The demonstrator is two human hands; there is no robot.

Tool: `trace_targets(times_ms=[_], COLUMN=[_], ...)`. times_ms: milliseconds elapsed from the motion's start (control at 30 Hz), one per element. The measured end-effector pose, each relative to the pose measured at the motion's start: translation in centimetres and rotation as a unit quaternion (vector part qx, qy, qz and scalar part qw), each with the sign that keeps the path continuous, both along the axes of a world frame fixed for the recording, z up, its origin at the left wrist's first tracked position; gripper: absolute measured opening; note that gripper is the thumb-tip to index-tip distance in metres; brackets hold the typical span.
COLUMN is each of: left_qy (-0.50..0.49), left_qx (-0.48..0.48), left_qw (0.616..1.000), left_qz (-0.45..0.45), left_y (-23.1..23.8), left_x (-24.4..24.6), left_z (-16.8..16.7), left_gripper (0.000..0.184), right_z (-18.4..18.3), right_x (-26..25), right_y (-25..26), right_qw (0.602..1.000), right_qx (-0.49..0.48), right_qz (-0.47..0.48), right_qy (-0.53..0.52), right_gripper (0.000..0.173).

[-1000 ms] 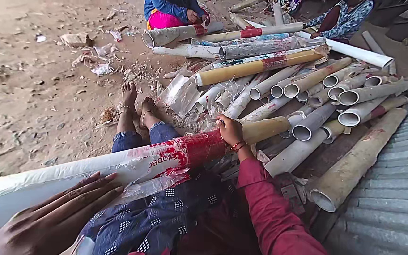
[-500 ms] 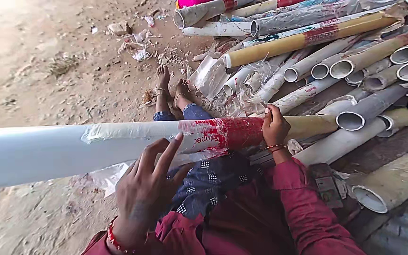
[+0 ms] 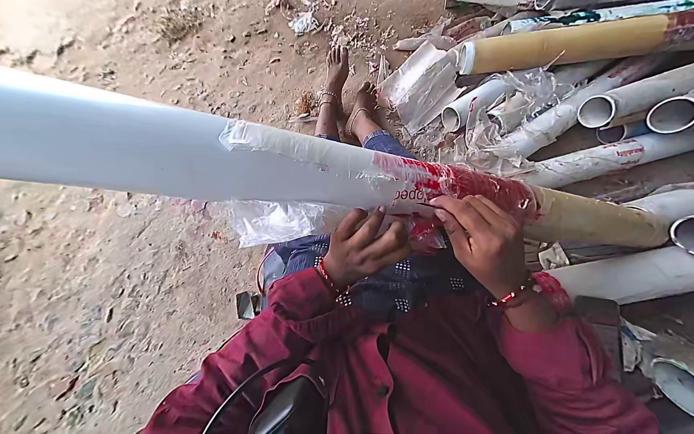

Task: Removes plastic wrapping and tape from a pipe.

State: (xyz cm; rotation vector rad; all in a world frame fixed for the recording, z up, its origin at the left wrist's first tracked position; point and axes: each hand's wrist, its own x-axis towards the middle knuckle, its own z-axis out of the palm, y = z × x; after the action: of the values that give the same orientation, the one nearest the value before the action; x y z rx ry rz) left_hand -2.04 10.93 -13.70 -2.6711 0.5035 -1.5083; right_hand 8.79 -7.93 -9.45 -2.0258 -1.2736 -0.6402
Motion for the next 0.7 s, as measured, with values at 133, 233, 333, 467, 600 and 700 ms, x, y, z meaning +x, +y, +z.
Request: trace_targets(times_ms=[133,233,333,467,600,700], left_qy=[0.007,0.012,0.014,0.012,0.047,0.06], left_qx=[-0.033,-0.041,-0.051,-0.089,-0.129,-0.157], left_qw=[0.999,0.999,0.999,0.995,0.987,0.985], left_qz=[-0.006,-0.001,-0.007,-0.049,-0.085,-0.03], left_y=[0.0,-0.1,-0.1,-0.1,-0.2,-0.9], left_x=[0.0,-0.2,-0.2,-0.1,-0.7,-1.1], left_z=[-0.2,-0.3,-0.3,-0.2,1.1,3.4], left_gripper=[0.015,0.015,0.016,0.016,0.031,0.033], right_z=[0.9,1.6,2.2,2.8,3.6,3.8], right_x=[-0.1,-0.5,-0.7,-0.6,-0.9,-0.7], right_y=[1.5,2.2,2.2,2.4,2.4,1.7], right_qw=[0.995,0.986,0.98,0.979,0.969,0.962], right_qx=[-0.043,-0.092,-0.12,-0.129,-0.17,-0.207], right_qz=[0.004,-0.032,-0.038,-0.024,-0.038,-0.04], right_qy=[-0.085,-0.137,-0.156,-0.158,-0.173,-0.171], right_gripper=[0.022,0.024,0.026,0.026,0.026,0.026])
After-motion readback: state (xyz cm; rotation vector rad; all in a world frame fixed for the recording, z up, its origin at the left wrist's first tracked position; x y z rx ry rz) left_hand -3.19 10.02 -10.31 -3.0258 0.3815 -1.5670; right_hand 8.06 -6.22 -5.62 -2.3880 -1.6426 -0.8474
